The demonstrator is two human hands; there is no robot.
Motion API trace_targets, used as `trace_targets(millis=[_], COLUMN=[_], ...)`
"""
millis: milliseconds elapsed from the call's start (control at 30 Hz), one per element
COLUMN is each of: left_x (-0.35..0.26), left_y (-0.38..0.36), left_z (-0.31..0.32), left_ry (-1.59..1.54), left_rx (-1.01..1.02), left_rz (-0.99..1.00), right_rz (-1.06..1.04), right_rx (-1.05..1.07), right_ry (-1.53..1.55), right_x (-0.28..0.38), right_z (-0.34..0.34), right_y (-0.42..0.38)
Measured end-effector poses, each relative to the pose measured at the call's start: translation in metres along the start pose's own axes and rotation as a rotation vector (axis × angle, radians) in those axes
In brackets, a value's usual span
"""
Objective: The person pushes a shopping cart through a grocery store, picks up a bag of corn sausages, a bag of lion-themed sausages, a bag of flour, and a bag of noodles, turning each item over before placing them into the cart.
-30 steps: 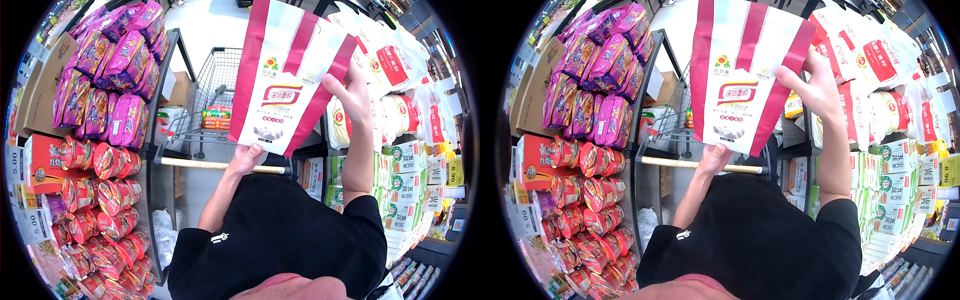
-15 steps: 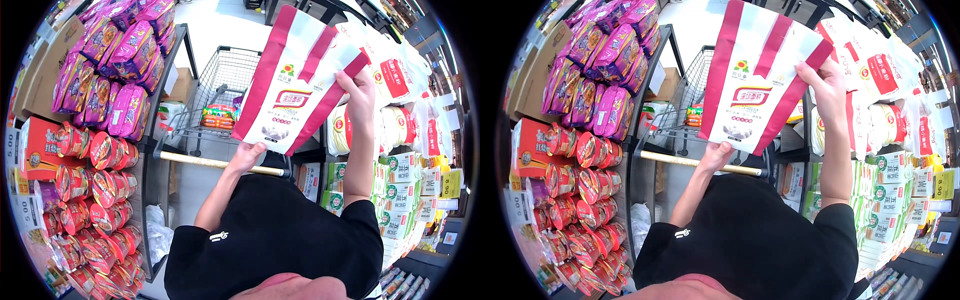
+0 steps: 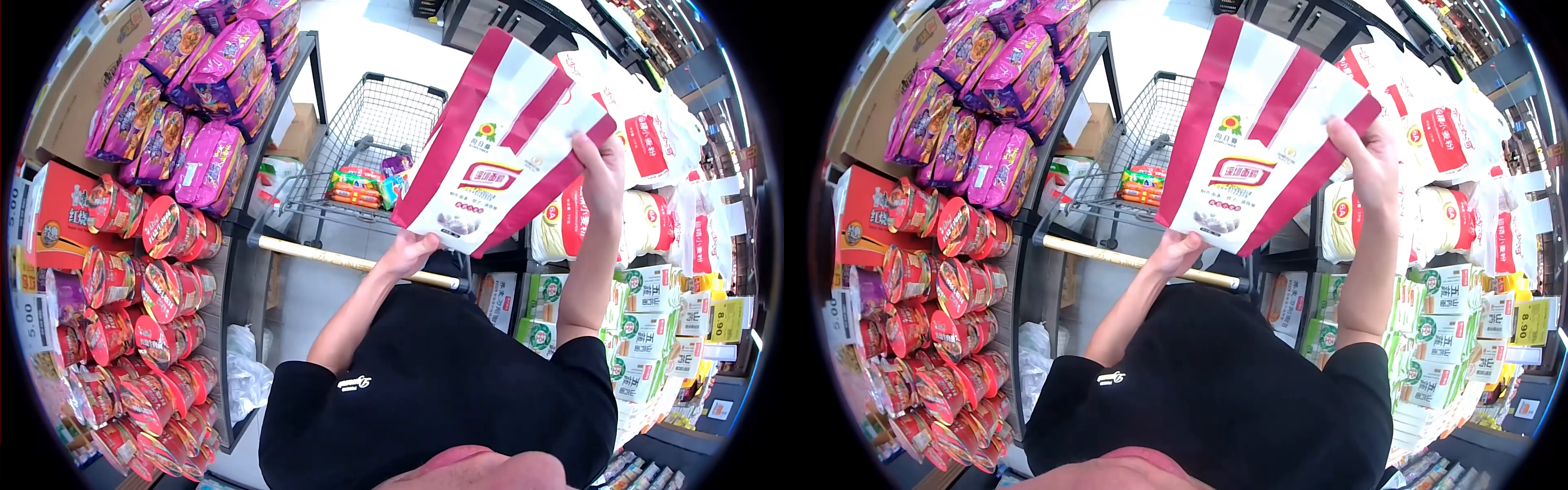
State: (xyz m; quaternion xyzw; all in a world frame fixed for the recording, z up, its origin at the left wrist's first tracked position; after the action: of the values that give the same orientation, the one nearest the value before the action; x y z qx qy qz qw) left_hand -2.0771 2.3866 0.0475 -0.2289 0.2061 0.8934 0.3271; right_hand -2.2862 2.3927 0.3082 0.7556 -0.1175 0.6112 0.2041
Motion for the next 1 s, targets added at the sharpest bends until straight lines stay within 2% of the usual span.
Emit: trace_targets(millis=[100,133,200,267,300,333,400,467,533,600,667,733,800,900,1000], left_x=[-0.001,0.001,0.003,0.008,0.009,0.010,0.010,0.008,0.001,-0.002,0.000,-0.006,-0.020,-0.049,-0.047], left_y=[-0.002,-0.002,-0.002,-0.002,-0.002,-0.001,0.004,0.007,0.013,0.014,0.005,-0.001,-0.009,-0.023,-0.041], left_z=[0.009,0.010,0.008,0.002,0.003,0.003,0.002,0.002,0.002,0.000,-0.018,-0.023,-0.028,-0.036,-0.054], left_ry=[-0.055,-0.071,-0.069,-0.058,-0.060,-0.063,-0.079,-0.097,0.071,0.156,0.377,0.421,0.621,0.986,1.254], left_rx=[0.013,0.020,0.031,0.057,0.055,0.051,0.067,0.072,-0.012,-0.045,-0.221,-0.154,-0.125,-0.306,-0.385], left_rz=[-0.058,-0.054,-0.061,-0.068,-0.070,-0.072,-0.083,-0.090,-0.207,-0.172,-0.212,-0.145,-0.029,0.102,0.066], right_rz=[0.034,0.058,-0.060,-0.096,-0.096,-0.102,-0.234,-0.248,-0.298,-0.297,-0.425,-0.407,-0.467,-0.244,-0.173], right_rx=[0.186,0.167,0.117,-0.103,0.077,0.079,0.168,0.167,0.177,0.202,0.164,0.161,0.115,0.145,0.147], right_ry=[-0.206,-0.223,-0.206,-0.154,-0.262,-0.263,-0.484,-0.508,-0.612,-0.644,-0.801,-0.871,-1.000,-1.022,-0.975], right_x=[0.012,0.015,0.028,0.036,0.040,0.044,0.051,0.050,0.052,0.051,0.053,0.038,0.020,-0.027,-0.080], right_z=[-0.002,-0.002,0.002,0.001,0.004,0.003,0.013,0.016,0.024,0.030,0.042,0.044,0.043,0.034,0.031], right_y=[0.001,-0.001,0.000,0.000,0.003,0.005,0.008,0.007,0.008,0.012,0.014,0.029,0.045,0.077,0.102])
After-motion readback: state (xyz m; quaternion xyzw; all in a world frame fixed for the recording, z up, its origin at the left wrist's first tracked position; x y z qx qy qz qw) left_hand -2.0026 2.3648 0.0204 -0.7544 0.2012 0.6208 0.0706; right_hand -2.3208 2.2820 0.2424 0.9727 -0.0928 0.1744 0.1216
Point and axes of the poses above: each hand's wrist, its own y-axis towards the middle knuckle, its own z-axis out of the palm, x = y × z, the point moved 6 cm from there along y, towards the middle knuckle, and after that the axes turned 10 degrees about z, right-handed, at the moved point
